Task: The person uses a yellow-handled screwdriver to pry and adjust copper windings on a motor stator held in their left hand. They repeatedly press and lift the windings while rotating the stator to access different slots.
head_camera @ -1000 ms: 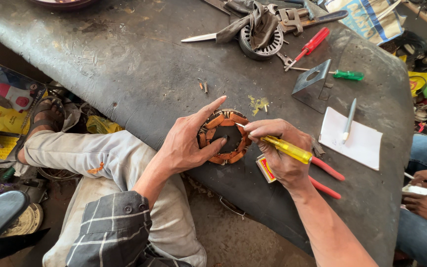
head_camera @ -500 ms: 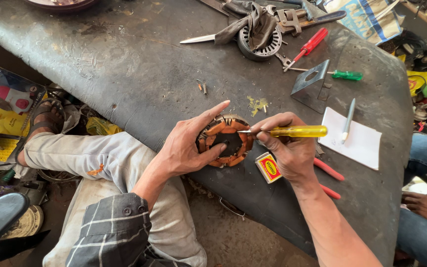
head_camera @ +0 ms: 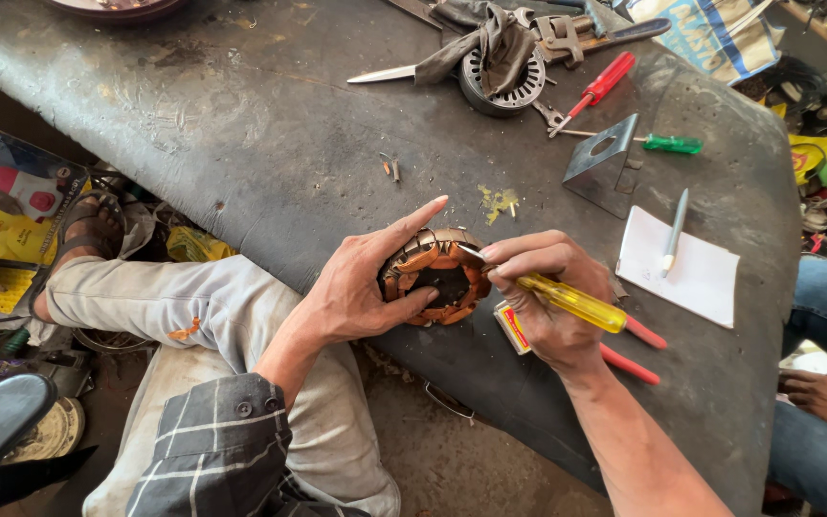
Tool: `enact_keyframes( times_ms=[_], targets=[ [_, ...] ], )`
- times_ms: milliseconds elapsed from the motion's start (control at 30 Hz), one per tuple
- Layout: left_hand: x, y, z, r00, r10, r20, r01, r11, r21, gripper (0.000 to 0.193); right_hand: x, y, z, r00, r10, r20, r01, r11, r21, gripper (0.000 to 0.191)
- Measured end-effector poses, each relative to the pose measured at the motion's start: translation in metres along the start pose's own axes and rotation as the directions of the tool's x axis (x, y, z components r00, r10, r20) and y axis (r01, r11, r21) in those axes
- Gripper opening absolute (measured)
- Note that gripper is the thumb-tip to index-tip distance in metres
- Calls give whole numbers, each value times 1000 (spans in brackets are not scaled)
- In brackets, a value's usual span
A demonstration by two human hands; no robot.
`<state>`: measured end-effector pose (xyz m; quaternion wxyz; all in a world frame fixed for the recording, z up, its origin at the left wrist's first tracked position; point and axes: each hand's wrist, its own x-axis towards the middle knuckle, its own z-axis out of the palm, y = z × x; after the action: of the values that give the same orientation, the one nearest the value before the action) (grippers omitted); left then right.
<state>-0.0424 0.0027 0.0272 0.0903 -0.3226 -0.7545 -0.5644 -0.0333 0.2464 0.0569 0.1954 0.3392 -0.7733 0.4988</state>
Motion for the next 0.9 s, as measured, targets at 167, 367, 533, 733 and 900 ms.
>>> enact_keyframes(
  times_ms=[167,367,533,733,900],
  targets=[
    [0,0,0,1000,-17,-1,17,1000,-6,91,4,-4,1,999,-48,21,49,995,-85,14],
    [0,0,0,1000,-21,-4,21,999,-39,91,8,-10,2,965,-239,112,257,946,-199,16],
    [0,1,1,1000,-6,-11,6,999,-37,91,8,-13,2,955,-247,164,285,919,-274,18],
    [1,1,1,1000,-22,-5,22,999,-26,91,6,-10,3,987,-157,32,160,966,-202,14],
    [1,0,0,1000,-23,2,23,999,-27,91,6,-9,2,987,-149,53,157,967,-199,16]
  ],
)
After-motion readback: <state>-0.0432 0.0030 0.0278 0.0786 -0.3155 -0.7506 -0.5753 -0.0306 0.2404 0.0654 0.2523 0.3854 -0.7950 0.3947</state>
